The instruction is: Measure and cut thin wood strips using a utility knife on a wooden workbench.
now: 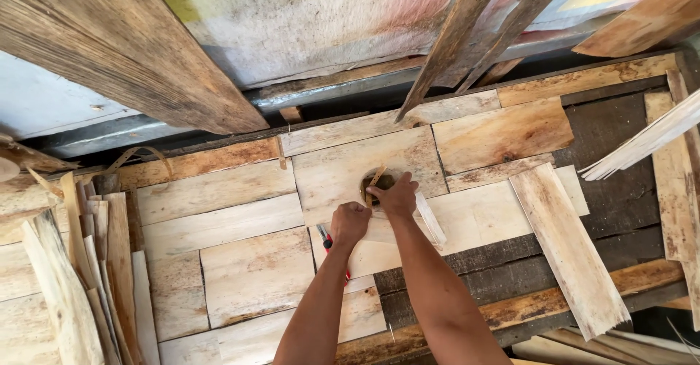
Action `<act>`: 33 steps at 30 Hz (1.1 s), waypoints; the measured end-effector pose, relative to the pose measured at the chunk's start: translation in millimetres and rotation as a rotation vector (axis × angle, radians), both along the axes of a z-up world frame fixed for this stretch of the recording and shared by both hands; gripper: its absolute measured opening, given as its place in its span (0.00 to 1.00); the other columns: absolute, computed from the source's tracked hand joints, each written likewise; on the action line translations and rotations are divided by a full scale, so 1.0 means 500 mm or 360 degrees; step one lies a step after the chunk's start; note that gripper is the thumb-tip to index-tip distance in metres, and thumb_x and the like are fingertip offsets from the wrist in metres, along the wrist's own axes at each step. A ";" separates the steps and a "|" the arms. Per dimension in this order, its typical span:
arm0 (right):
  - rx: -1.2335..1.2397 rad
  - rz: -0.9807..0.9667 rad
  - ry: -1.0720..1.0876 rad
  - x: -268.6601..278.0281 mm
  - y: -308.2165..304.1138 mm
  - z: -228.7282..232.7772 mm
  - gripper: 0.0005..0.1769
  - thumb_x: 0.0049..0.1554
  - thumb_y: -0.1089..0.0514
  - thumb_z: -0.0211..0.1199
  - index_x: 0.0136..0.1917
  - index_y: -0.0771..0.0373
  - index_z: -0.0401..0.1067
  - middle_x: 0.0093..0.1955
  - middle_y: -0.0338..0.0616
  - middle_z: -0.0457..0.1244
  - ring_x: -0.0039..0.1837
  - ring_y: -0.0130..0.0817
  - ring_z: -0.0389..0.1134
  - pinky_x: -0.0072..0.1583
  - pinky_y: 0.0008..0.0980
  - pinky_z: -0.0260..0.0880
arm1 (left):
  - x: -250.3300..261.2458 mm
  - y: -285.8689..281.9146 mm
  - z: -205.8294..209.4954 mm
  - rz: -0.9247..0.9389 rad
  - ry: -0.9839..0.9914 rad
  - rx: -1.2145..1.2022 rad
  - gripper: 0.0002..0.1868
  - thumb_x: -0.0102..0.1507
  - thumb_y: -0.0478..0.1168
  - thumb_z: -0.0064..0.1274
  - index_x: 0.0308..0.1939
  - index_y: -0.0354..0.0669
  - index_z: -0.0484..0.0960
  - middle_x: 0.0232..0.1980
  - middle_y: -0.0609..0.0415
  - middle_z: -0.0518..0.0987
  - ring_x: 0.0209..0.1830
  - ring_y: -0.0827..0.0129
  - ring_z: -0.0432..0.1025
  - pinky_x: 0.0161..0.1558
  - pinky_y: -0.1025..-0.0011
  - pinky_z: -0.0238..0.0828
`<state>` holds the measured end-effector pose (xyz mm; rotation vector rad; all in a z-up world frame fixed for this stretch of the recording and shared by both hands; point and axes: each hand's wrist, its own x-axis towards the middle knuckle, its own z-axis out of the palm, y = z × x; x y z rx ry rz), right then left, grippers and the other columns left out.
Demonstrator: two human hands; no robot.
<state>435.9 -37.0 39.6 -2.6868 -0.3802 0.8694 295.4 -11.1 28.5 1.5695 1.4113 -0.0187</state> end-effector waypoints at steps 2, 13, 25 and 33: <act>-0.0012 -0.0017 0.0026 -0.005 0.000 0.010 0.59 0.39 0.34 0.83 0.68 0.64 0.53 0.67 0.60 0.54 0.59 0.56 0.69 0.52 0.47 0.77 | -0.013 -0.016 0.004 0.0046 -0.0051 0.0007 0.14 0.58 0.50 0.60 0.35 0.44 0.90 0.33 0.47 0.85 0.34 0.55 0.81 0.40 0.59 0.76; -0.0001 0.0066 0.0007 -0.005 0.003 0.005 0.60 0.40 0.34 0.83 0.69 0.64 0.53 0.67 0.61 0.55 0.57 0.55 0.71 0.49 0.43 0.80 | -0.084 -0.073 0.028 0.0199 -0.0319 0.0031 0.14 0.59 0.46 0.60 0.34 0.38 0.88 0.25 0.48 0.83 0.24 0.65 0.77 0.32 0.64 0.73; -0.0027 0.0129 0.0037 0.006 0.007 -0.029 0.60 0.41 0.33 0.81 0.71 0.65 0.54 0.66 0.61 0.56 0.58 0.53 0.71 0.48 0.41 0.81 | -0.137 -0.103 0.029 0.0198 -0.0358 -0.0094 0.13 0.61 0.44 0.59 0.32 0.37 0.87 0.22 0.53 0.81 0.20 0.72 0.73 0.28 0.69 0.70; -0.0135 0.0207 0.0033 0.018 0.012 -0.029 0.53 0.43 0.31 0.78 0.68 0.64 0.61 0.63 0.60 0.62 0.59 0.52 0.72 0.51 0.46 0.79 | -0.167 -0.133 0.010 0.0225 -0.0339 -0.0081 0.13 0.60 0.45 0.60 0.31 0.36 0.86 0.21 0.54 0.79 0.20 0.73 0.71 0.27 0.68 0.67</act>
